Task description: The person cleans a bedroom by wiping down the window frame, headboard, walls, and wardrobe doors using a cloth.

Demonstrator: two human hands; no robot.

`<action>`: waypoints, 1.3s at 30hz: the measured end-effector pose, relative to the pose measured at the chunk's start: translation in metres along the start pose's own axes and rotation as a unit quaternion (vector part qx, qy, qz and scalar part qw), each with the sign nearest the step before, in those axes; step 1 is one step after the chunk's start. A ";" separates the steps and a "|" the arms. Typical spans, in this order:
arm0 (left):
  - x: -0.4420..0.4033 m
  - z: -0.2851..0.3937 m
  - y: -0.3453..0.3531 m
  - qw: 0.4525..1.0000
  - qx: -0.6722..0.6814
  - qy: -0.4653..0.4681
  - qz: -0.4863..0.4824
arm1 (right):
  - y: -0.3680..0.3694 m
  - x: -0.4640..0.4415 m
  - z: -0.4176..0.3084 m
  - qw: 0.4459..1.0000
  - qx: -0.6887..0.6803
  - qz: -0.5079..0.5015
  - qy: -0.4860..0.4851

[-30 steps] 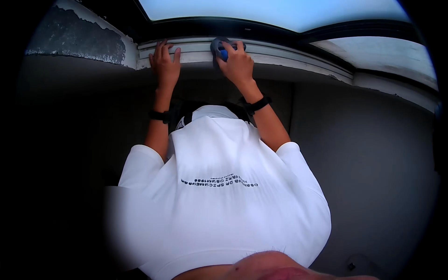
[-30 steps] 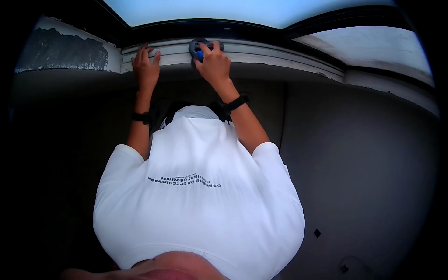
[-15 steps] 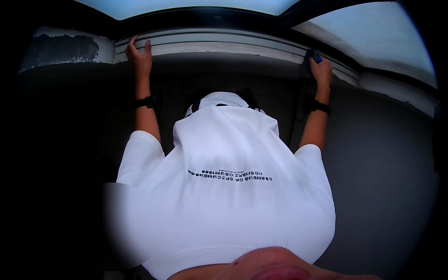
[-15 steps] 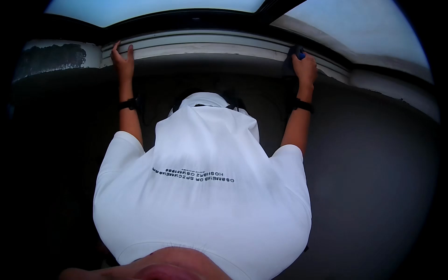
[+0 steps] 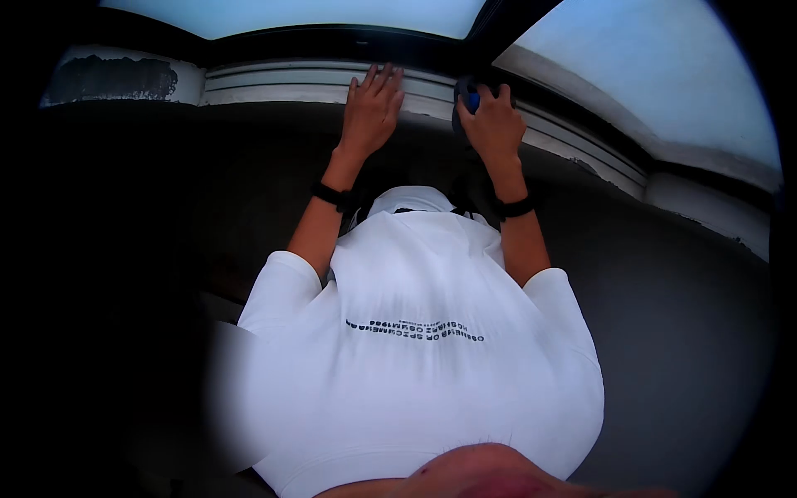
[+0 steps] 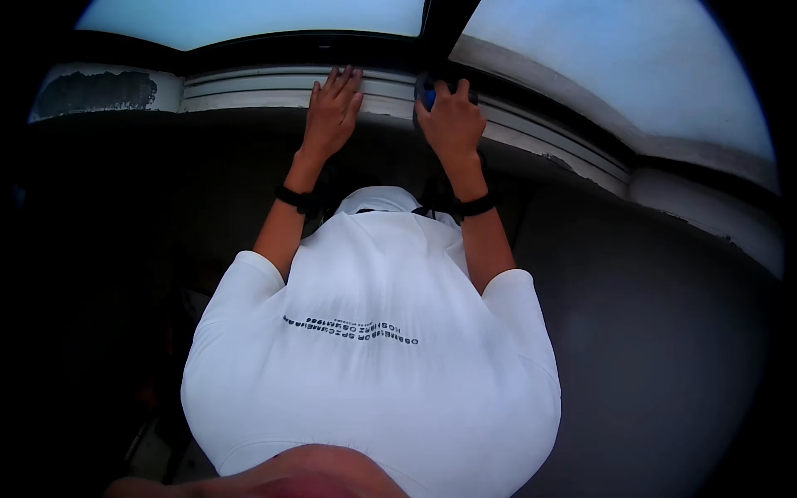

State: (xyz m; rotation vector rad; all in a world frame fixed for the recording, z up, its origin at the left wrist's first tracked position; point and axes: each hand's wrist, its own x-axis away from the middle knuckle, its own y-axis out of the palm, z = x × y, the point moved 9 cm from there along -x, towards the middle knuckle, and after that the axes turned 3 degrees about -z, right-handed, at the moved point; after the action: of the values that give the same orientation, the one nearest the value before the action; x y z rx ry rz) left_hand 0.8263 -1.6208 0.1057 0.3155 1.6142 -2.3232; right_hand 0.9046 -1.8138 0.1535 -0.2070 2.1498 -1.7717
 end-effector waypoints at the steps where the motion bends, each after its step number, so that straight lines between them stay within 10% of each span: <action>1: -0.001 -0.004 0.004 1.000 0.019 -0.010 -0.003 | -0.001 -0.001 0.010 0.999 -0.019 0.017 0.019; 15: 0.009 -0.008 0.016 1.000 0.026 -0.010 0.013 | -0.021 0.029 0.159 0.965 0.025 0.001 0.263; 24: 0.007 -0.008 0.013 0.999 0.038 0.002 0.038 | -0.027 0.007 0.003 0.978 -0.067 0.199 -0.008; 39: -0.002 -0.004 0.019 0.996 0.063 -0.023 -0.056 | -0.015 0.002 0.015 0.990 -0.069 0.113 0.040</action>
State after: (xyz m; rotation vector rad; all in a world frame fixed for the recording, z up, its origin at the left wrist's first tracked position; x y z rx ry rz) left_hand 0.8357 -1.6229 0.0881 0.2002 1.5032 -2.5030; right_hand 0.9069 -1.8316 0.1653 0.0729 2.2536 -1.5311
